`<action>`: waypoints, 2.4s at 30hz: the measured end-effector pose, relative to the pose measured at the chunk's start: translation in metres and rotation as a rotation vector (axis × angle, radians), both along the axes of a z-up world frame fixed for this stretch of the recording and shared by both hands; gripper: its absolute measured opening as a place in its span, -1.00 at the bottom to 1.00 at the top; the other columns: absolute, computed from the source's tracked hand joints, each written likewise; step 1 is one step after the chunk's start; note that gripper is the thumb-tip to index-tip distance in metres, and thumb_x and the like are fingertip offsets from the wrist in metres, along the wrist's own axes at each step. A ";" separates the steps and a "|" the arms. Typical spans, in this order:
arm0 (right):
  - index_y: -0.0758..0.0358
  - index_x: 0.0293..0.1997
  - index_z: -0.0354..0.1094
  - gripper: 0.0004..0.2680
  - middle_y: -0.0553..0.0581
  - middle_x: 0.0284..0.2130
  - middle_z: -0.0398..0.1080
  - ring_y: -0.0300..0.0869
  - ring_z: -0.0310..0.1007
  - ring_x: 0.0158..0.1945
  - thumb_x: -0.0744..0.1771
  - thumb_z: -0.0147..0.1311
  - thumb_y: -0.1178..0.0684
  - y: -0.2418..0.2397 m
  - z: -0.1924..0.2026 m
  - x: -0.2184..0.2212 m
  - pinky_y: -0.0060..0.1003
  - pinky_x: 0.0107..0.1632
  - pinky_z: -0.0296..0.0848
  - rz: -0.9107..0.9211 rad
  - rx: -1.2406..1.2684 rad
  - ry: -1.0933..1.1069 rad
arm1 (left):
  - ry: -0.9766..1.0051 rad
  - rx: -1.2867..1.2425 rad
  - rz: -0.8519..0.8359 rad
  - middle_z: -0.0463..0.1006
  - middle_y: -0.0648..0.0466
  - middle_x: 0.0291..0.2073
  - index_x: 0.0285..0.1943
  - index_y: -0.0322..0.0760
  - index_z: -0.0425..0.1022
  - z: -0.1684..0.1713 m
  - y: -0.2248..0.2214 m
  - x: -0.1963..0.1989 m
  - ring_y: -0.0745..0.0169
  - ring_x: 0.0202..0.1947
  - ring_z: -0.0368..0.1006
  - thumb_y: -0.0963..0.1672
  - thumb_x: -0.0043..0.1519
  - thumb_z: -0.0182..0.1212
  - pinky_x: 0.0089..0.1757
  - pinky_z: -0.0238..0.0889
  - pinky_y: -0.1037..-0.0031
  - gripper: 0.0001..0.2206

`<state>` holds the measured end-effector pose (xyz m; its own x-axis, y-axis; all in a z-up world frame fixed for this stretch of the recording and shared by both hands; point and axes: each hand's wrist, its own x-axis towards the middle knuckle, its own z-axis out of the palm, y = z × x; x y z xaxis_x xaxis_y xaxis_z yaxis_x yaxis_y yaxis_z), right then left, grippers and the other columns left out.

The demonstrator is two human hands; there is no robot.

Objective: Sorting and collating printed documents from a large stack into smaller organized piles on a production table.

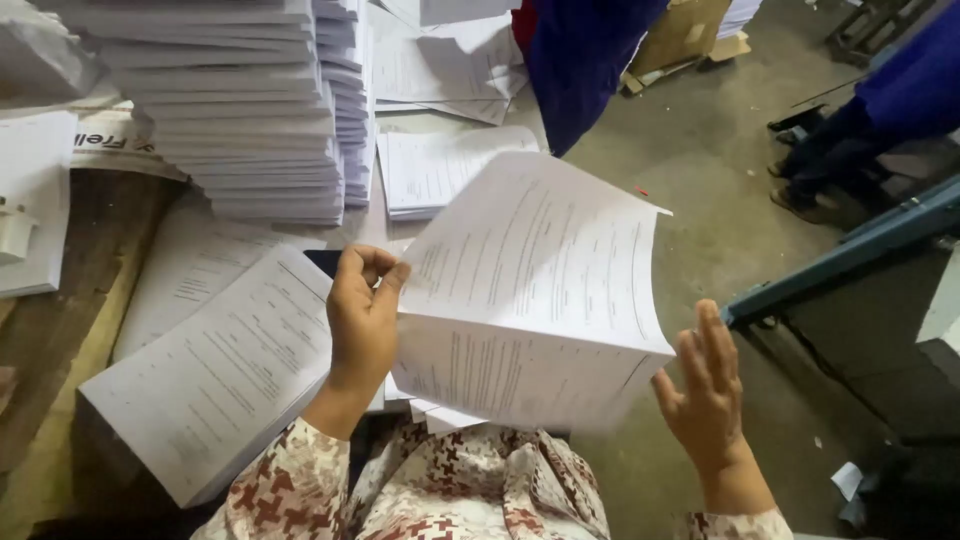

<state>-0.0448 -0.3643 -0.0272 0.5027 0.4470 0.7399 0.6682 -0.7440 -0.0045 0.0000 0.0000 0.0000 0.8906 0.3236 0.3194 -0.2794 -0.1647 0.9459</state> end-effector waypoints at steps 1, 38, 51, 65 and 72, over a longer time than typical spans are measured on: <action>0.05 0.52 -0.34 -0.26 0.21 0.45 -0.24 0.14 -0.16 0.49 0.21 0.09 0.39 0.003 0.003 0.003 0.07 0.45 0.09 -0.003 0.001 0.003 | 0.003 0.001 -0.003 0.38 0.13 -0.40 -0.23 -0.28 0.30 -0.004 0.000 0.005 0.36 -0.34 0.34 -0.24 0.24 0.16 -0.21 0.26 0.59 -0.90; 0.10 0.05 0.35 -0.74 0.08 -0.30 0.47 -0.14 0.46 -0.23 0.30 0.11 -0.08 -0.004 -0.126 0.045 -0.27 -0.03 0.36 -0.151 0.629 1.107 | 0.402 0.722 -0.575 0.60 0.19 -0.28 0.01 0.08 0.49 -0.100 0.031 -0.015 0.14 -0.09 0.49 -0.04 0.19 0.05 0.09 0.21 0.32 -0.77; 0.30 0.17 0.15 -0.63 0.29 -0.34 0.40 0.08 0.43 -0.30 0.31 0.17 0.00 0.058 -0.088 0.037 -0.05 -0.20 0.39 -0.490 0.471 0.807 | 0.245 0.803 -0.012 0.47 -0.08 -0.34 0.31 -0.36 0.03 -0.126 -0.009 -0.023 -0.09 -0.34 0.50 -0.12 0.14 0.32 -0.29 0.40 0.19 -0.38; 0.53 -0.06 0.39 -0.78 0.42 -0.19 0.43 0.19 0.41 0.02 0.26 -0.06 0.25 0.131 -0.134 -0.008 -0.01 0.17 0.33 0.096 -0.046 0.343 | -0.088 1.141 -0.288 0.50 -0.04 -0.01 -0.13 -0.31 0.48 -0.144 -0.022 -0.053 0.04 0.12 0.41 -0.24 0.21 0.12 0.03 0.36 0.44 -0.90; 0.22 -0.15 0.49 -0.84 0.14 -0.22 0.44 0.01 0.45 -0.08 0.25 0.07 0.13 0.029 -0.147 -0.005 -0.25 -0.03 0.46 -0.244 -0.115 0.251 | 0.012 1.245 -0.150 0.53 -0.01 -0.03 -0.18 -0.28 0.51 -0.143 0.004 -0.064 0.11 0.10 0.44 -0.26 0.20 0.13 0.03 0.38 0.51 -0.90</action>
